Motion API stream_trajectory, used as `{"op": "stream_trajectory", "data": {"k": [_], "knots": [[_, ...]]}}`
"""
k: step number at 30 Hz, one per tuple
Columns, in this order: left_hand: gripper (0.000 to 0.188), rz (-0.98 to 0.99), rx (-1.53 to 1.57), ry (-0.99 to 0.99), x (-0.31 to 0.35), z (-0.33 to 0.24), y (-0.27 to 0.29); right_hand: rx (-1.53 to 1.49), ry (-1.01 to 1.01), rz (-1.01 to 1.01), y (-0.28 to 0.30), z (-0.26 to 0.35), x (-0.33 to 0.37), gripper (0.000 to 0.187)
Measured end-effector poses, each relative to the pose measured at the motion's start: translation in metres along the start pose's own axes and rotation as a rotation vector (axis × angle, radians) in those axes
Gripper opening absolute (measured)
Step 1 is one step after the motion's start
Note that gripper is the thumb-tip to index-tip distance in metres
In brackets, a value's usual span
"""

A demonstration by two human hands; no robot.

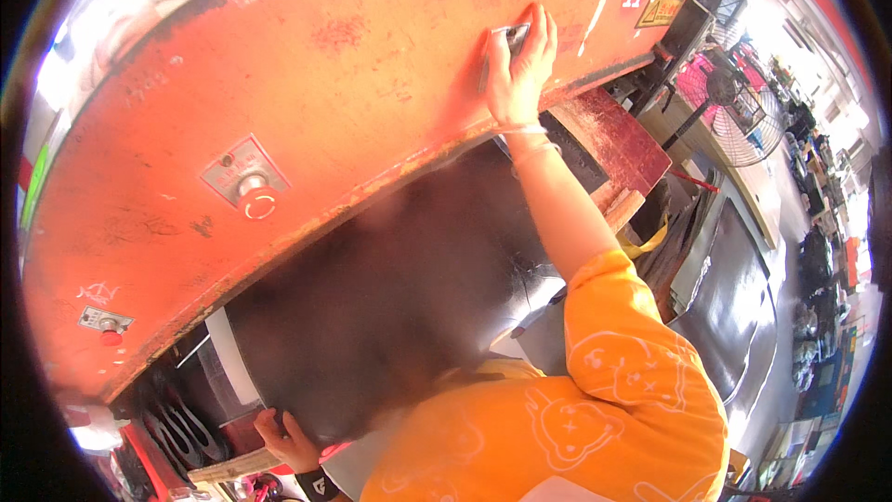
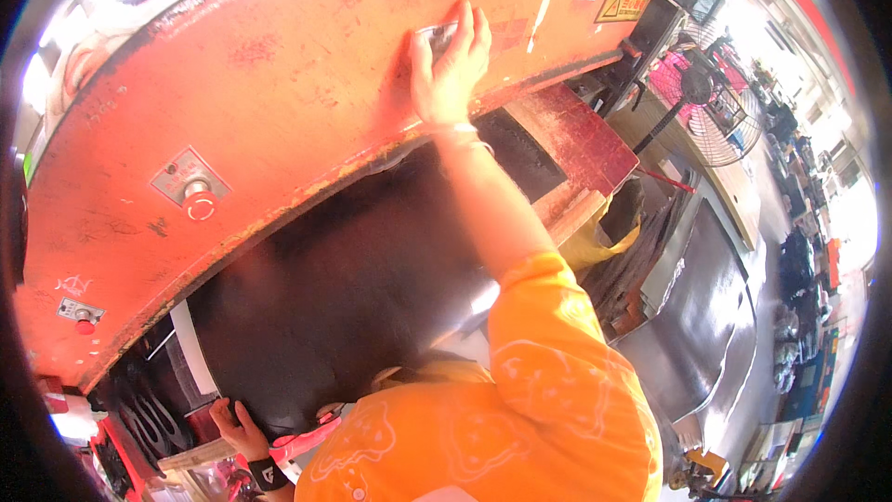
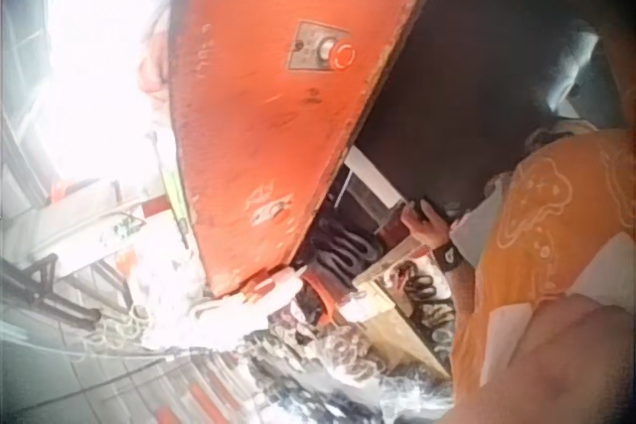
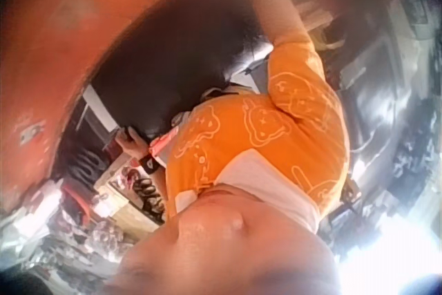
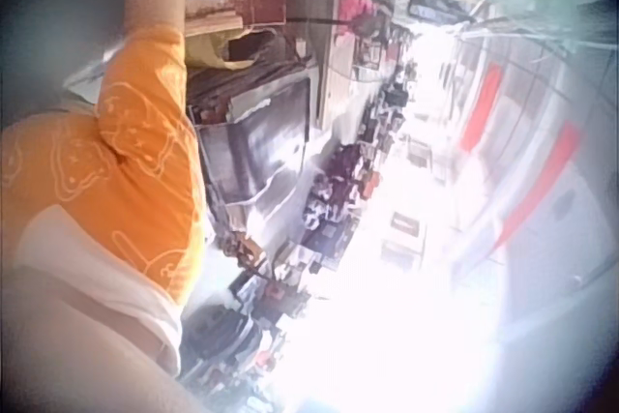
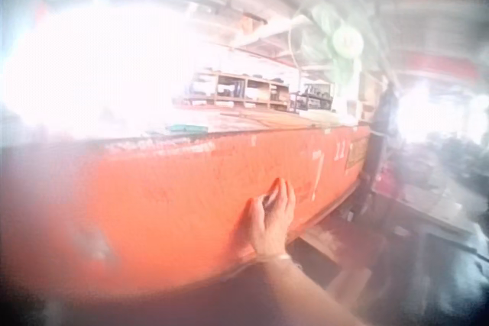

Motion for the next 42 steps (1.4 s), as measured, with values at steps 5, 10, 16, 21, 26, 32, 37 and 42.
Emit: {"op": "stream_trajectory", "data": {"k": [5, 10, 16, 21, 26, 32, 37, 42], "knots": [[0.028, 0.034, 0.029, 0.011, -0.035, 0.003, -0.005, -0.281, -0.226, 0.162, 0.033, -0.087, 0.018, 0.067], [0.046, 0.061, -0.047, 0.05, -0.055, -0.01, -0.005, 0.366, -0.594, 0.911, 0.077, -0.166, 0.114, 0.039], [0.047, 0.151, -0.119, 0.147, -0.058, -0.012, -0.007, 0.441, -0.362, 1.037, 0.125, -0.139, 0.155, 0.036], [0.043, 0.138, -0.082, 0.115, -0.059, 0.005, -0.009, 0.413, -0.205, 1.002, 0.133, -0.119, 0.155, 0.033], [0.042, 0.153, -0.043, 0.124, -0.043, 0.021, -0.013, 0.397, -0.234, 0.972, 0.143, -0.114, 0.163, 0.034], [0.048, 0.094, 0.007, -0.024, -0.009, -0.004, -0.006, 0.703, -0.324, 1.187, 0.138, -0.122, 0.132, 0.037], [0.052, 0.17, 0.02, 0.103, 0.039, -0.006, 0.001, 0.326, 0.052, 1.007, 0.079, -0.041, 0.118, 0.044], [0.057, 0.202, -0.033, 0.136, 0.084, -0.022, 0.021, 0.278, 0.346, 1.139, 0.005, 0.011, 0.161, 0.078]]}}
Point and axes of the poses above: each hand's wrist, its own x-axis away from the middle knuckle, its own y-axis out of the back of the hand, z = x × y, the point moved 10 cm from there along -x, towards the middle knuckle, and after that the axes turned 6 degrees about -y, right-handed, at the moved point
